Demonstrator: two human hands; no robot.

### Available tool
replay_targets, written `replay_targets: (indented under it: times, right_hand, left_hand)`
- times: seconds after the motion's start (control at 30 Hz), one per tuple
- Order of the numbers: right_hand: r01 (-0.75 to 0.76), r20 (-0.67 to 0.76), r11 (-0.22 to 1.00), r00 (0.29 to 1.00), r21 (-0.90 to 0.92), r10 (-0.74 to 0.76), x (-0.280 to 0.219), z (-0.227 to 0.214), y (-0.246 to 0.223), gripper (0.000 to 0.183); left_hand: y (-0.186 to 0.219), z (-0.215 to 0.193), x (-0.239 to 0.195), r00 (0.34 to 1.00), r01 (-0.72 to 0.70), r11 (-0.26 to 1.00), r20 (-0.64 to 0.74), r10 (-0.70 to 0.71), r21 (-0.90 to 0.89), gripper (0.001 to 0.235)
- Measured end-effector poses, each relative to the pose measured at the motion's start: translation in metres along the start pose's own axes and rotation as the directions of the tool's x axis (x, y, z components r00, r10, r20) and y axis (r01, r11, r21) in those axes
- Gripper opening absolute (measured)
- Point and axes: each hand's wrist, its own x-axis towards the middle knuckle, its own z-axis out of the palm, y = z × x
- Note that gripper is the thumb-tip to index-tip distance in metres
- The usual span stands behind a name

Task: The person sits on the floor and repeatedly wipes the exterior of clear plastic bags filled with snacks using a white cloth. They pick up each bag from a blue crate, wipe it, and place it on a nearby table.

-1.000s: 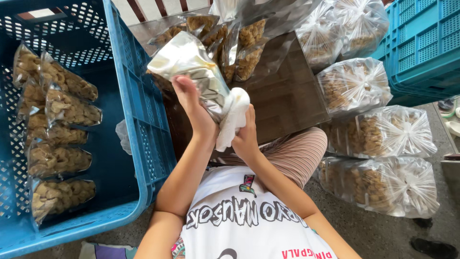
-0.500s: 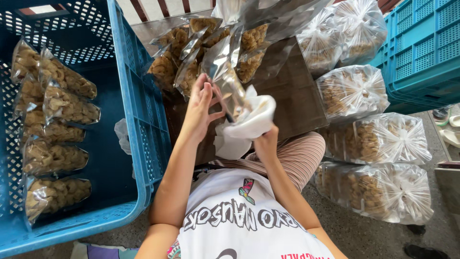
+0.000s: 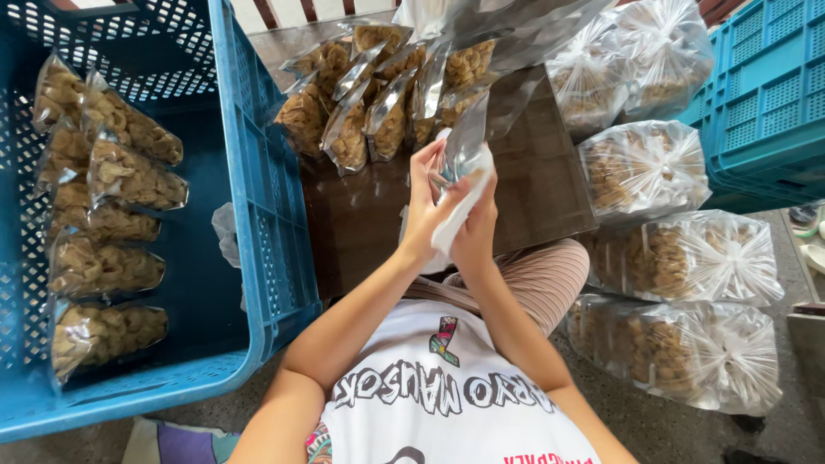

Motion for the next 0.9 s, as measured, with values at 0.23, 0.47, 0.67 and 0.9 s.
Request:
replay_targets:
  times: [0.23,0.47,0.67,0.9]
  right_hand:
    - [-0.018,0.057,0.955,0.998,-0.297,0.037,-0.024,-0.027,0.091,0.049]
    - [-0.270,0.320,0.962,0.909,-0.035,0.267,0.015,-0.004,0.201,0.085]
    - [-0.405,0.525,0.908,0.798,0.103,0.297,0.035,0.073,0.220,0.101]
    - [-0.440,0.708,0.847,0.697,0.297,0.113,0.017,0.153,0.214,0.099]
  left_hand:
    - [-0.004,-0.019,0.057,0.981,-0.010,0.994,0.194,-0.012,0.111,0.073]
    - [-0.006,-0.067,0.047,0.969,-0.194,0.583,0.247,-0.013,0.789,0.071]
    - [-0.011,-0.124,0.009,0.977,-0.081,0.590,-0.054,0.208,0.803,0.056]
    - [-0.012,-0.173,0.000,0.841,0.195,0.520,-0.415,0.348,0.831,0.069]
